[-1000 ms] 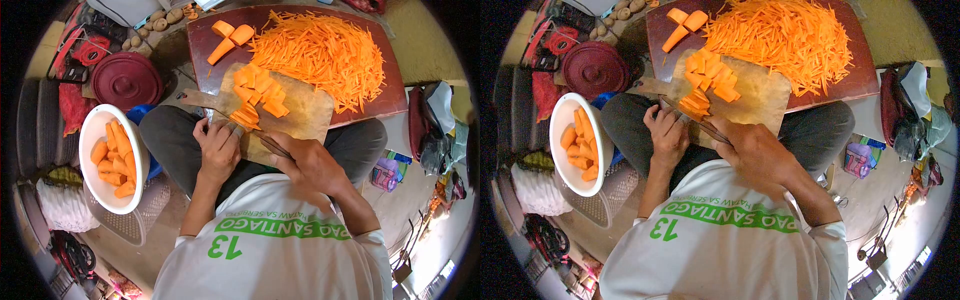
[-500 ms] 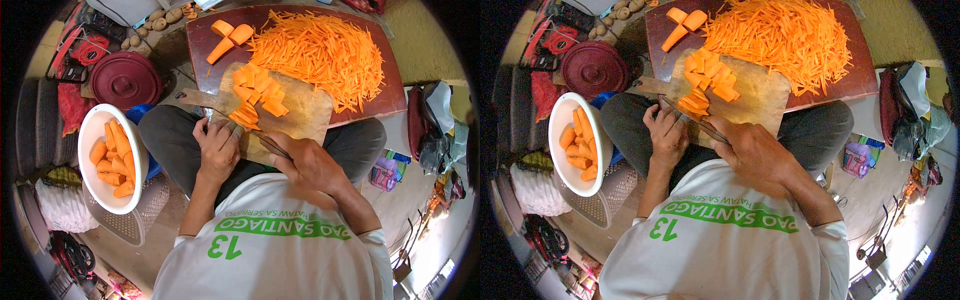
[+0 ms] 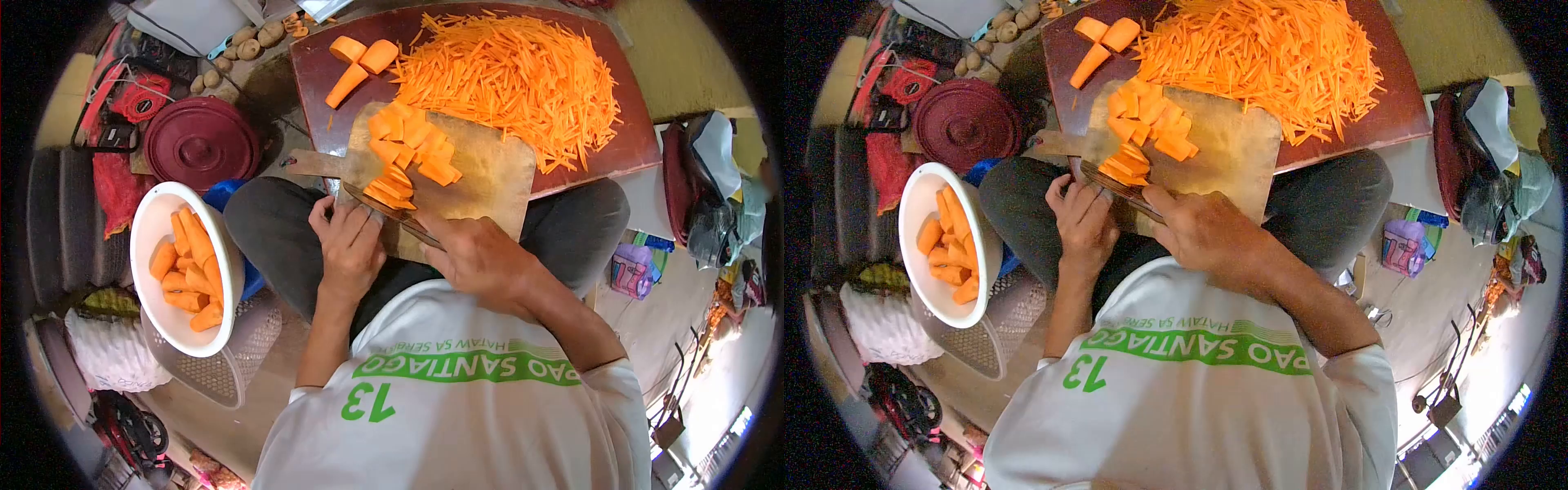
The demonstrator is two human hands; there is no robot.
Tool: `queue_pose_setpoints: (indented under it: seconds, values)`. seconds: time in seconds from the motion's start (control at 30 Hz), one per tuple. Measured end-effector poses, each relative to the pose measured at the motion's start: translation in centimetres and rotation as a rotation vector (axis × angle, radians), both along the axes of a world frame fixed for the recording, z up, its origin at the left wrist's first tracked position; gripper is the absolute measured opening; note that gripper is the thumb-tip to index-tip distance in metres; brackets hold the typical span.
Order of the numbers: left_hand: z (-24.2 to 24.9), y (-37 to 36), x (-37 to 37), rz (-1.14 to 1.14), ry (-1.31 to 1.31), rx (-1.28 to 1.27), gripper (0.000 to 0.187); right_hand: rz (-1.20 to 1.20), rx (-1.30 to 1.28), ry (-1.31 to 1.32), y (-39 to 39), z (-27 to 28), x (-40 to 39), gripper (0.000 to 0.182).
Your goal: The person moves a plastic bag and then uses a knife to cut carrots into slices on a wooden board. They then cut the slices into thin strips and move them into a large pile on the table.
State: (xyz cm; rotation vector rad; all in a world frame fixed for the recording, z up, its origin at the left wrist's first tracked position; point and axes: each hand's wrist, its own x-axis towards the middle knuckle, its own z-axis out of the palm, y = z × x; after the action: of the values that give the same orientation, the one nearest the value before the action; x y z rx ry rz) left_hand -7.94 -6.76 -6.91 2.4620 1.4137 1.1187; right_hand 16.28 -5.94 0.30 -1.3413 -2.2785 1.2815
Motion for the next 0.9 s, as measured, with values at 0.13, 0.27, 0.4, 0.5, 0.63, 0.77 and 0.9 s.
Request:
queue_pose_setpoints:
  seconds: [0.13,0.27,0.4,0.5,0.63,0.77,0.9]
  values:
    - [-0.2,0.2,0.1,-0.002,-0.011,-0.008,0.041,-0.058,0.024,0.038,0.4,-0.5,0.5,0.045]
    - [-0.2,0.2,0.2,0.036,-0.027,-0.018,0.032,-0.08,-0.056,0.213,1.1,-0.8,1.6,0.048]
    - [-0.2,0.3,0.4,0.093,-0.061,-0.03,0.029,-0.206,-0.112,0.356,0.5,0.3,1.8,0.04]
    - [-0.2,0.5,0.5,0.101,-0.073,-0.049,0.031,-0.24,-0.148,0.253,-0.4,1.8,3.0,0.041]
    - [-0.5,0.6,0.5,0.09,-0.056,-0.051,0.033,-0.271,-0.15,0.254,-2.0,2.3,3.7,0.042]
    - [-0.6,0.8,0.3,0.062,-0.029,-0.097,0.036,-0.31,-0.148,0.216,-2.4,2.4,4.3,0.043]
    - [-0.1,0.7,0.4,0.092,-0.012,-0.158,0.048,-0.349,-0.117,0.237,-2.8,1.8,4.9,0.044]
